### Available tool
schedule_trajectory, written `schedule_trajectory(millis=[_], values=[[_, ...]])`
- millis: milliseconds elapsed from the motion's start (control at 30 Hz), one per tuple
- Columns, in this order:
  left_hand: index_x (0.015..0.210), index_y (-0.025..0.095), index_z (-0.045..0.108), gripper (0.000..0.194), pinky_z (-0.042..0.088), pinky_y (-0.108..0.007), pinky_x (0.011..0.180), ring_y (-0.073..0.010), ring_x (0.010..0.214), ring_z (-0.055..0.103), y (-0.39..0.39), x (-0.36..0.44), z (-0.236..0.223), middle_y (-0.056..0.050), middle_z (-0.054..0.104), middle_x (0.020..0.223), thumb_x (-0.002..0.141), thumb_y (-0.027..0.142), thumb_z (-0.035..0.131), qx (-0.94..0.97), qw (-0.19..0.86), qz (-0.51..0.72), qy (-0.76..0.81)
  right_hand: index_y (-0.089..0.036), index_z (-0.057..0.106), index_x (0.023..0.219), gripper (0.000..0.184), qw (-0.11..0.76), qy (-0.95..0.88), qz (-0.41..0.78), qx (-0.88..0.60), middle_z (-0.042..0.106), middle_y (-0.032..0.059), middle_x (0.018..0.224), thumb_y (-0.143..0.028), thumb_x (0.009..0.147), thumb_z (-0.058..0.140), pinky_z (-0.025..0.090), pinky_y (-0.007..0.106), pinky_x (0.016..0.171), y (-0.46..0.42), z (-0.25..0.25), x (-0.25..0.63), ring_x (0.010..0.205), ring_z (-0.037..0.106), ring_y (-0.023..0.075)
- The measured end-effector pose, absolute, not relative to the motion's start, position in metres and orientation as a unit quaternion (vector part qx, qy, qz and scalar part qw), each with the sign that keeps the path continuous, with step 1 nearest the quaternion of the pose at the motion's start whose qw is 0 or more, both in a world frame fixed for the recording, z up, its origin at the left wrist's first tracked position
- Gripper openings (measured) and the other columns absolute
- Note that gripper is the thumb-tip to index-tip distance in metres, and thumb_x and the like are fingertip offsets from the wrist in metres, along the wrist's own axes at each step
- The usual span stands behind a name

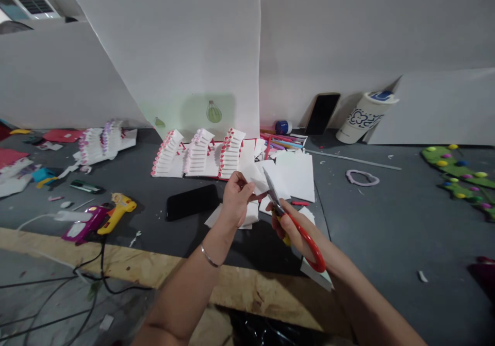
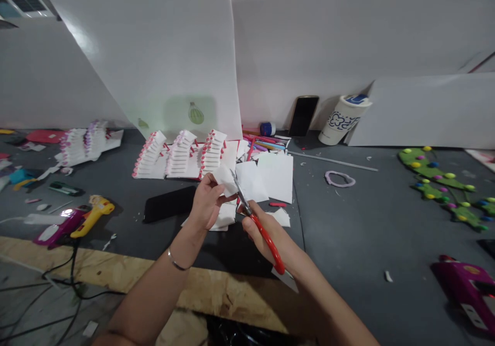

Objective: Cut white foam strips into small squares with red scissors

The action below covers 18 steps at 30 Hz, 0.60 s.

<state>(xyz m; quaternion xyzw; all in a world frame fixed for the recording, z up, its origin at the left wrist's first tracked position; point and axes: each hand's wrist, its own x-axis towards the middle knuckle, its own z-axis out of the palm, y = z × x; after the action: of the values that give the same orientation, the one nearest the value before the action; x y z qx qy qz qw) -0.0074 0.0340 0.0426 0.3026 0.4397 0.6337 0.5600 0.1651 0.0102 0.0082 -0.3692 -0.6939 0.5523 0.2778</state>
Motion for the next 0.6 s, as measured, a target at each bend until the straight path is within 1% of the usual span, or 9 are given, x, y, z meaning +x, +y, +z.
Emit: schedule_trajectory(millis=[100, 233, 367, 500, 600], values=[[0.078, 0.019, 0.045, 0.031, 0.058, -0.033, 0.064, -0.0123, 0.071, 0.059, 0.033, -0.007, 0.043, 0.004, 0.056, 0.075, 0.060, 0.023, 0.070, 0.307, 0.560, 0.633, 0.438, -0.022, 0.046, 0.097, 0.044, 0.285, -0.689, 0.549, -0.378, 0.053, -0.0015, 0.069, -0.064, 0.092, 0.033, 0.037, 0.024, 0.051, 0.009, 0.011, 0.164, 0.054, 0.048, 0.0115], [0.078, 0.019, 0.045, 0.032, 0.057, -0.030, 0.062, -0.0109, 0.068, 0.057, 0.033, -0.007, 0.042, 0.005, 0.055, 0.075, 0.060, 0.024, 0.071, 0.312, 0.561, 0.631, 0.437, -0.022, 0.047, 0.093, 0.046, 0.284, -0.682, 0.546, -0.396, 0.049, -0.0041, 0.061, -0.066, 0.091, 0.033, 0.036, 0.023, 0.048, 0.007, 0.019, 0.160, 0.048, 0.044, 0.0101], [0.077, 0.019, 0.045, 0.033, 0.057, -0.030, 0.062, -0.0107, 0.067, 0.057, 0.033, -0.007, 0.042, 0.005, 0.054, 0.073, 0.059, 0.024, 0.072, 0.308, 0.562, 0.631, 0.436, -0.021, 0.048, 0.093, 0.047, 0.280, -0.670, 0.553, -0.408, 0.046, -0.0052, 0.059, -0.066, 0.090, 0.034, 0.035, 0.022, 0.045, 0.007, 0.024, 0.157, 0.046, 0.042, 0.0094], [0.077, 0.019, 0.045, 0.033, 0.056, -0.030, 0.061, -0.0105, 0.066, 0.057, 0.034, -0.007, 0.042, 0.005, 0.054, 0.073, 0.059, 0.024, 0.073, 0.304, 0.567, 0.630, 0.434, -0.021, 0.049, 0.092, 0.043, 0.286, -0.671, 0.543, -0.415, 0.047, -0.0049, 0.058, -0.061, 0.092, 0.034, 0.037, 0.022, 0.044, 0.005, 0.024, 0.154, 0.045, 0.045, 0.0097], [0.077, 0.019, 0.045, 0.034, 0.056, -0.029, 0.061, -0.0109, 0.067, 0.058, 0.035, -0.007, 0.043, 0.004, 0.057, 0.075, 0.059, 0.024, 0.073, 0.300, 0.572, 0.630, 0.431, -0.021, 0.049, 0.090, 0.039, 0.281, -0.677, 0.524, -0.434, 0.048, -0.0049, 0.056, -0.058, 0.093, 0.034, 0.036, 0.021, 0.043, 0.005, 0.023, 0.154, 0.044, 0.045, 0.0099]])
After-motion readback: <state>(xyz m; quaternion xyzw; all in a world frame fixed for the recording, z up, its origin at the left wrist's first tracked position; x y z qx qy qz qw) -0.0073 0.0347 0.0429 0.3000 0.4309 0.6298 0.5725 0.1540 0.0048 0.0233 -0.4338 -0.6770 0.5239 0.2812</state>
